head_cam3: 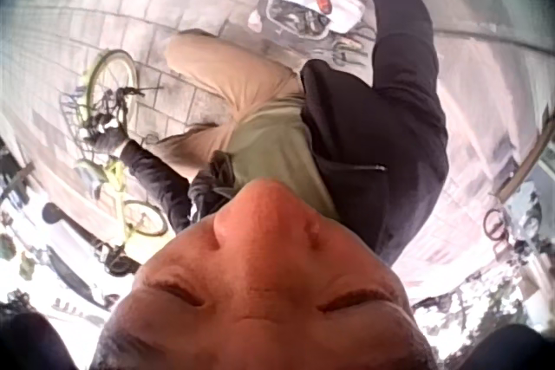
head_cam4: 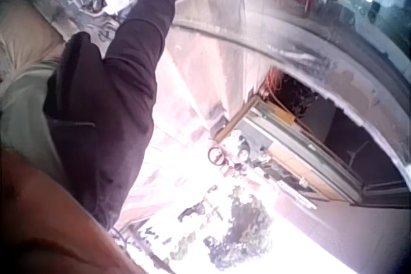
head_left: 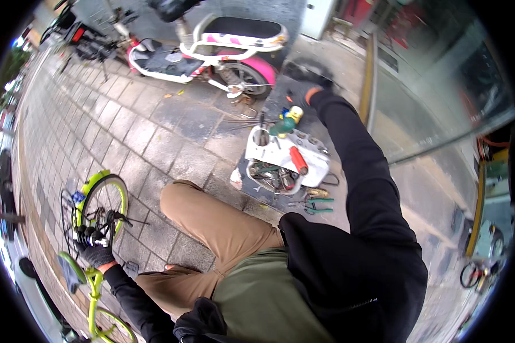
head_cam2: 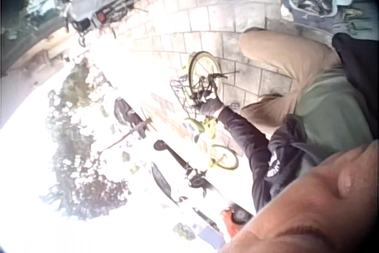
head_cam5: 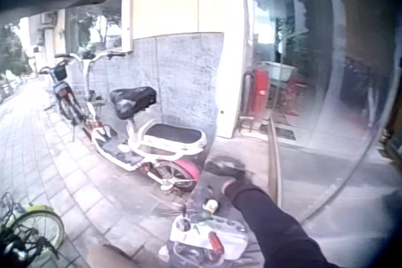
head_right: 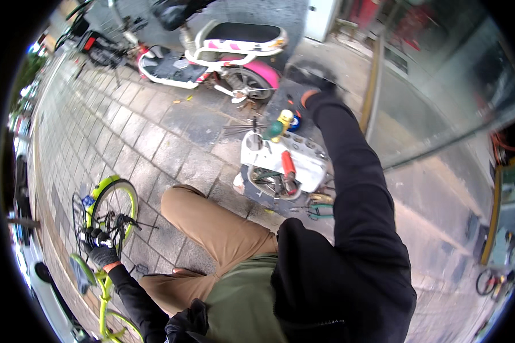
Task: The person removes a rear shock absorber from a lime green bicycle using a wrench. They then measure the removed shock absorber with a tape measure and place it on the ground.
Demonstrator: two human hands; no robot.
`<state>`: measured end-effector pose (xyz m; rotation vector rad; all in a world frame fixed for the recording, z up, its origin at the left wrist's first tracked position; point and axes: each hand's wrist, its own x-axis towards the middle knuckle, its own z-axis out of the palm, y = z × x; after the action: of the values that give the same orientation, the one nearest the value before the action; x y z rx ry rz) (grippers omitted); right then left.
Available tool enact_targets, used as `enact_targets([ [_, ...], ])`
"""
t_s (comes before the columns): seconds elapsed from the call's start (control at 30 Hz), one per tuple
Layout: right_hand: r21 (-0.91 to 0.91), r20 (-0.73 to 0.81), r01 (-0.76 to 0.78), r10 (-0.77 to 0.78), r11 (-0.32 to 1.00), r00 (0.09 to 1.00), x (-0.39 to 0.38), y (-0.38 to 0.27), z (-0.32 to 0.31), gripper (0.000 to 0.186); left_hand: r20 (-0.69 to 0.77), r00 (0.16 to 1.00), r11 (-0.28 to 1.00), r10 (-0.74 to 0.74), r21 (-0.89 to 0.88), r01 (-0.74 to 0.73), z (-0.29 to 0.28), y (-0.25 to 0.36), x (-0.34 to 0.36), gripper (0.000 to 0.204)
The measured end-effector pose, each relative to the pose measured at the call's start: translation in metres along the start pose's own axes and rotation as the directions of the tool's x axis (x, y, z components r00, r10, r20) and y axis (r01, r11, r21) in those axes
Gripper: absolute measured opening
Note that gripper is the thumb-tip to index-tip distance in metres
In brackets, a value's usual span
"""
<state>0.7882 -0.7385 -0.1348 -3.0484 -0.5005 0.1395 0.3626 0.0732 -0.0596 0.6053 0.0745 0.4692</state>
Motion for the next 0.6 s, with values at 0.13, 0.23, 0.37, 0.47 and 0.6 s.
enact_targets([
  [0.13, -0.015, 0.103, 0.139, -0.137, 0.99, 0.985, 0.004, -0.008, 0.046, 0.045, -0.071, 0.997, 0.999, 0.032, -0.02, -0.034, 0.014, -0.01, -0.046, 0.031],
  [0.23, -0.031, 0.137, 0.107, -0.101, 0.994, 0.985, -0.013, -0.003, 0.087, 0.046, -0.047, 0.996, 0.996, 0.076, -0.049, -0.079, 0.073, -0.026, -0.032, 0.033],
  [0.37, -0.113, 0.205, 0.068, -0.044, 0.991, 0.978, -0.036, -0.028, 0.124, 0.049, -0.052, 0.997, 0.985, 0.05, -0.164, -0.058, 0.105, -0.02, -0.047, 0.042],
  [0.47, -0.106, 0.162, 0.031, -0.013, 0.994, 0.987, -0.035, -0.004, 0.101, 0.051, -0.118, 0.991, 0.981, 0.058, -0.176, -0.079, 0.092, -0.015, -0.055, 0.044],
  [0.6, 0.134, 0.015, -0.019, 0.018, 0.991, 1.0, -0.009, 0.036, 0.048, 0.055, -0.134, 0.989, 0.984, 0.065, -0.155, -0.086, 0.081, -0.009, -0.058, 0.042],
])
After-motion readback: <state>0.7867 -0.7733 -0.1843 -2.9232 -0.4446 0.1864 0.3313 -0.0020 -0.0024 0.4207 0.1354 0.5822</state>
